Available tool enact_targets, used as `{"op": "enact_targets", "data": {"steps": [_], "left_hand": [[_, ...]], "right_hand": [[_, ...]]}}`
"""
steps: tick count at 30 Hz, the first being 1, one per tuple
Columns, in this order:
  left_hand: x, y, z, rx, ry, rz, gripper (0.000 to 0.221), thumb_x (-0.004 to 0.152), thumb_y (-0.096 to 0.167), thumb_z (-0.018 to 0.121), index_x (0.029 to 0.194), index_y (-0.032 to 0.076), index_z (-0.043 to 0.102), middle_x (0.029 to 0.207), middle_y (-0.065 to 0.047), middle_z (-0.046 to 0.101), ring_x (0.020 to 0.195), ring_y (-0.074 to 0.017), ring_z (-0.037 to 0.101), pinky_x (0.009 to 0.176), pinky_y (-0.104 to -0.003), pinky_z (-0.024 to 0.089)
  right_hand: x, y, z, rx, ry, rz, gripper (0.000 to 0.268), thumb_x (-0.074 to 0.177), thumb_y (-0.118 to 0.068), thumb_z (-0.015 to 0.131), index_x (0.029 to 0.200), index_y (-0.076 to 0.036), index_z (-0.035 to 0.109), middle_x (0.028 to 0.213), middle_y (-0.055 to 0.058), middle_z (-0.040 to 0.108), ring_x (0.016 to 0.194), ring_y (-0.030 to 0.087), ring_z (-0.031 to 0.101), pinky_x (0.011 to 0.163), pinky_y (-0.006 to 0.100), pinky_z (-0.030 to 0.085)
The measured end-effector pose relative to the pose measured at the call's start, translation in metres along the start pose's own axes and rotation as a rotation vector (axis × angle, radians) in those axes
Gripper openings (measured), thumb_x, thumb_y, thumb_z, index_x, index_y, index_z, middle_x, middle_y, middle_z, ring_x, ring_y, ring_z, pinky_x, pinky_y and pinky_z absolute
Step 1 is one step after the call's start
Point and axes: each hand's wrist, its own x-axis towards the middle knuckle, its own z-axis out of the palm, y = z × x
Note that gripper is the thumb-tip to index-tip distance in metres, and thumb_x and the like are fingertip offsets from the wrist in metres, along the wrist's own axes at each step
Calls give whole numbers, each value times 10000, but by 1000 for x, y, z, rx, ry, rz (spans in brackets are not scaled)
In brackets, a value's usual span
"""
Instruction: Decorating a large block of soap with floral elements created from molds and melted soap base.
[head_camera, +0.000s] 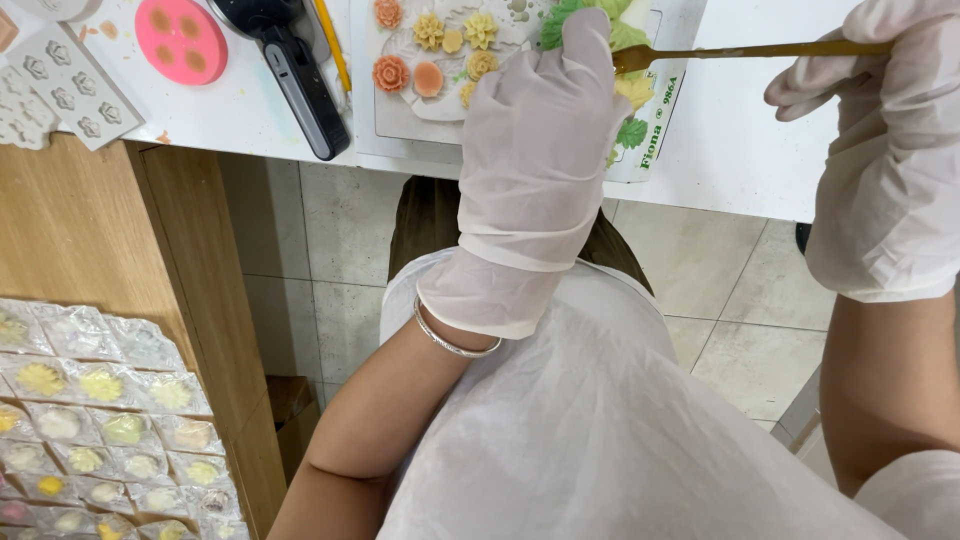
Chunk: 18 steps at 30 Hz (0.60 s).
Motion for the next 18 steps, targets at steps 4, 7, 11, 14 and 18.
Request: {"op": "enact_targets", "data": {"steps": [4,7,11,14,18], "left_hand": [[0,1,1,-22,24,-8,510,892,330,804,1182,33,508,810,-22,629,896,-241,656,824,-397,523],[0,0,1,-74,37,-11,505,896,329,799,1184,40,503,837,-23,651,915,-253,661,845,-407,522],[3,-1,1,-64,2,2,518,901,337,808,1180,17,511,824,-57,645,888,-266,660,817,-404,523],[6,-2,-1,-92,-23,-13,537,891,345,815,1193,8,526,794,-54,633,845,-252,655,783,-390,519],[6,-1,-2,-60,-24,7,580,886,341,825,1230,-21,527,759,-56,611,813,-244,645,763,-375,518]], "right_hand": [[-6,6,-5,3,-46,-50,296,1306,-204,368,1193,7,544,1056,137,627,969,227,674,910,308,589],[-7,9,-7,15,-41,-35,314,1307,-205,374,1154,3,553,1044,136,631,968,229,676,918,313,585],[-7,11,-9,5,-9,-15,361,1291,-252,376,1105,-7,563,1012,133,633,940,237,673,898,322,580],[-6,13,-11,-1,12,0,393,1281,-284,376,1073,-13,570,992,130,634,922,242,671,884,329,578],[-7,23,-16,-5,36,19,431,1269,-321,375,1035,-21,577,967,128,636,900,249,669,869,337,575]]}}
